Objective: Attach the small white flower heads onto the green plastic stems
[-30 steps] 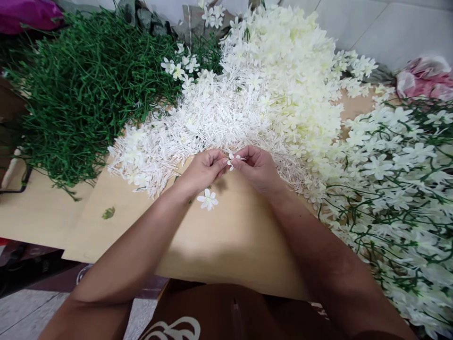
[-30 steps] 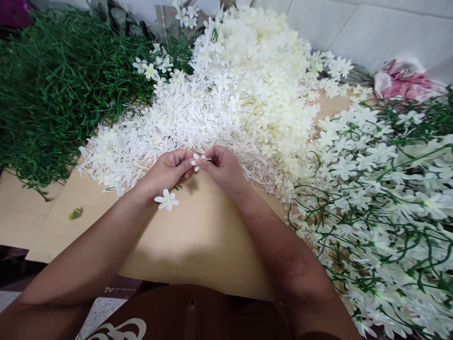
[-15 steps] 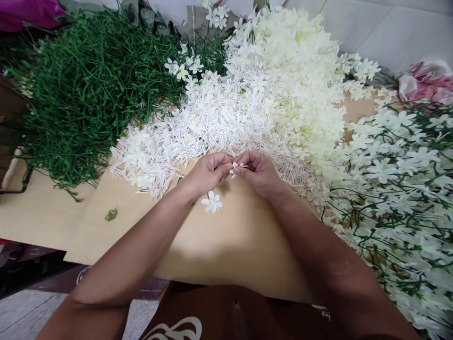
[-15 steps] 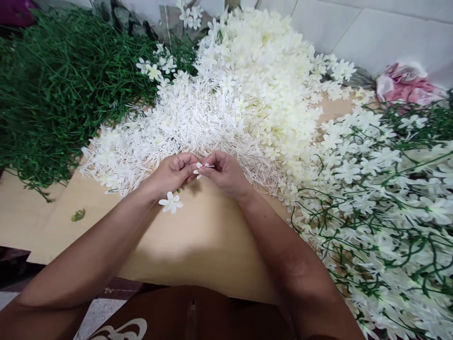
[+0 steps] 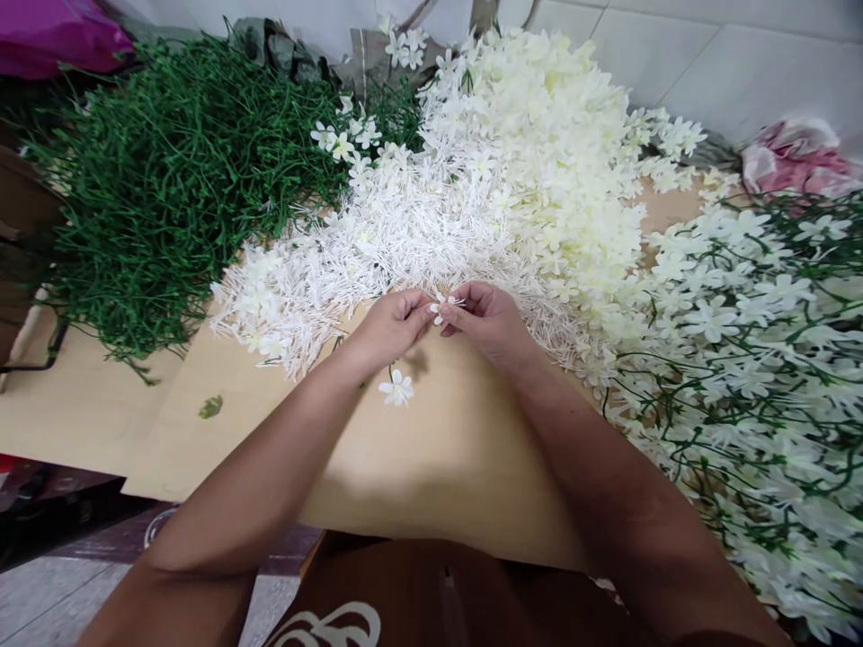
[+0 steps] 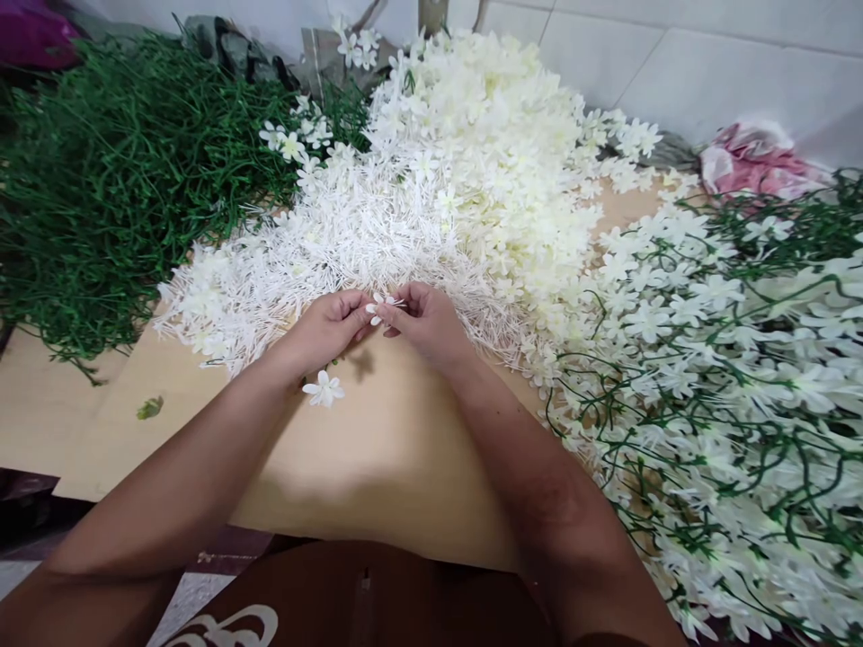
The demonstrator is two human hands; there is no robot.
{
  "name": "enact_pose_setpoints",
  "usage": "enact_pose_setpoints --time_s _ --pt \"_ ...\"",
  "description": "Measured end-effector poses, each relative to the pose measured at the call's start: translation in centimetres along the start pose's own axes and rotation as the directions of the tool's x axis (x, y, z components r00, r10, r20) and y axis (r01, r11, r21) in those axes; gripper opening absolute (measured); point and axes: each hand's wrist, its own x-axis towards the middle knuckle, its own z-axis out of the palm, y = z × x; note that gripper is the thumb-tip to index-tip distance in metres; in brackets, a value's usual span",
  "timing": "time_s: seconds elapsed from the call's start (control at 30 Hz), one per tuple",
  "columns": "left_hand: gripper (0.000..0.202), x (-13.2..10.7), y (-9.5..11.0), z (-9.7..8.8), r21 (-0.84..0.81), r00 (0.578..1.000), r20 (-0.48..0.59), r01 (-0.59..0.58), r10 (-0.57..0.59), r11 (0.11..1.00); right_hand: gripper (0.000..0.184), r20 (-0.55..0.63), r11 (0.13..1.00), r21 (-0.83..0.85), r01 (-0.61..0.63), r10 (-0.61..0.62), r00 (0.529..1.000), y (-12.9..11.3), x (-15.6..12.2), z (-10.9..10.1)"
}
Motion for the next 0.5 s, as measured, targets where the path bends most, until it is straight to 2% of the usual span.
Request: enact_pose_setpoints --time_s 0.13,0.37,0.5 --pt "0.03 0.3 0.13 -0.07 0.062 1.0 0.019 -0.01 0.009 0.998 0.047 0.011 1.0 -0.009 0.005 -0.005 1.0 0.02 -0.11 -0.16" --pt "0.033 0.24 -0.17 -0.52 -0.02 0.995 0.039 -0.091 0.092 0.996 0.035 0.15 0.997 0.054 0.059 -0.067 0.987 -0.54 -0.54 -0.3" --pt "0.037 0.09 -0.21 -0.51 -0.067 0.984 0.08 -0.152 0.157 0.986 0.022 0.126 0.994 0.109 -0.009 -0.005 0.992 -0.29 -0.44 -0.24"
